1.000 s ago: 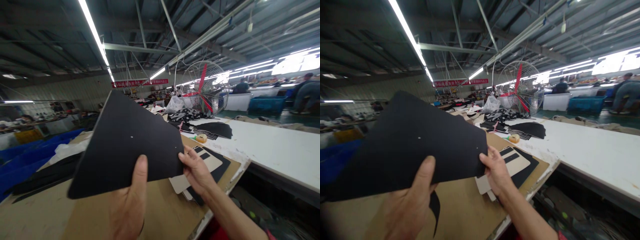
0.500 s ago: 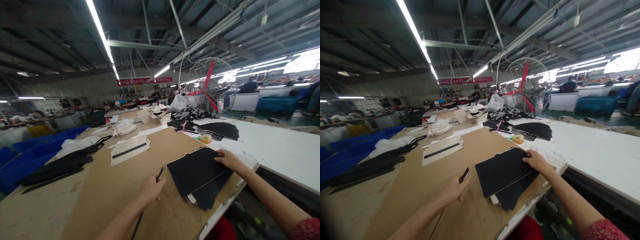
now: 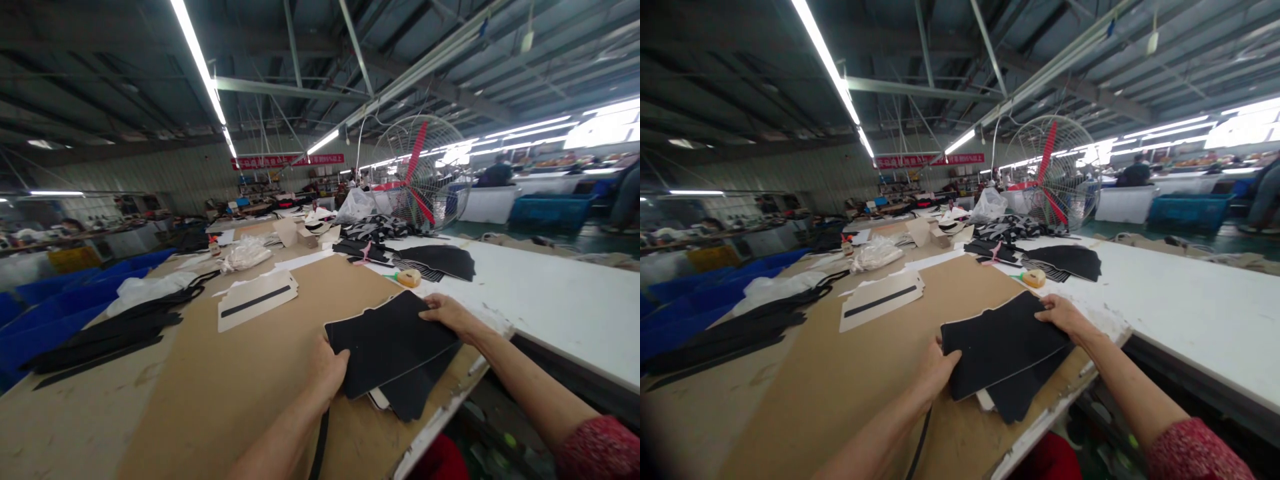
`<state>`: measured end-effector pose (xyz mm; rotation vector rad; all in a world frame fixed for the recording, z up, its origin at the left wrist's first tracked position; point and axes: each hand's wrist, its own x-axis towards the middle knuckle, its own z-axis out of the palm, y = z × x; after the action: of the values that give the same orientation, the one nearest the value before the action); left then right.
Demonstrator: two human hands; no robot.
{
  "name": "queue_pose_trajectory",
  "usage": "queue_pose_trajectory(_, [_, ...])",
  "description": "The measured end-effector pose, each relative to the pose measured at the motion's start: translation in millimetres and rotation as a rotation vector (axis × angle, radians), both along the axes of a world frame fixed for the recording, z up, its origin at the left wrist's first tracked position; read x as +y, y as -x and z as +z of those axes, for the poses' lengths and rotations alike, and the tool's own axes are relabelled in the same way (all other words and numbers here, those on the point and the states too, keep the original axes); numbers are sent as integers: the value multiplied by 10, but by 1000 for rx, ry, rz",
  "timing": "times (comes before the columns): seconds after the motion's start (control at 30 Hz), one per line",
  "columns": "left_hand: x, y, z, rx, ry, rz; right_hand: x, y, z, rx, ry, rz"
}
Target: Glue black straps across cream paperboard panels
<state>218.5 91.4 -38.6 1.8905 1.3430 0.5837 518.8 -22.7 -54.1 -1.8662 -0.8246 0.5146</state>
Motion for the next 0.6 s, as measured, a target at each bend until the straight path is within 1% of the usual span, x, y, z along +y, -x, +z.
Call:
queue_pose_trajectory(0.07, [-72,1,111,-31,6,16,-32,10,125,79,-62,60])
queue_pose_trajectory(0.17, [-294,-43,272,-90,37,6,-85,-59,299,163,-153,106])
queue_pose_trajectory(0.23, [-477,-88,314,-156,112,-28,-108,-150,350,149,-156,78])
queue_pose_trajectory(0.3, [-625,-113,275,-166,226,-75,-130,-247,328,76,-114,9])
queue_pose_trajectory(0.33, [-670,-108,229,-144,261,-102,-148,-288,290,32,-93,-36])
queue_pose_trajectory(0.37, [-689,-90,171,-113,257,-125,-174,-320,237,-17,-77,-86])
queue_pose_trajectory(0.47, [-619,27,-1,-78,112,-148,-319,-309,-5,-182,-62,-238])
queue_pose_trajectory(0.53, [-523,112,-66,-98,35,-132,-452,-164,-221,-305,-73,-354])
queue_pose_trajectory(0.6, [-450,159,-86,-142,63,-136,-559,102,-452,-375,-94,-476])
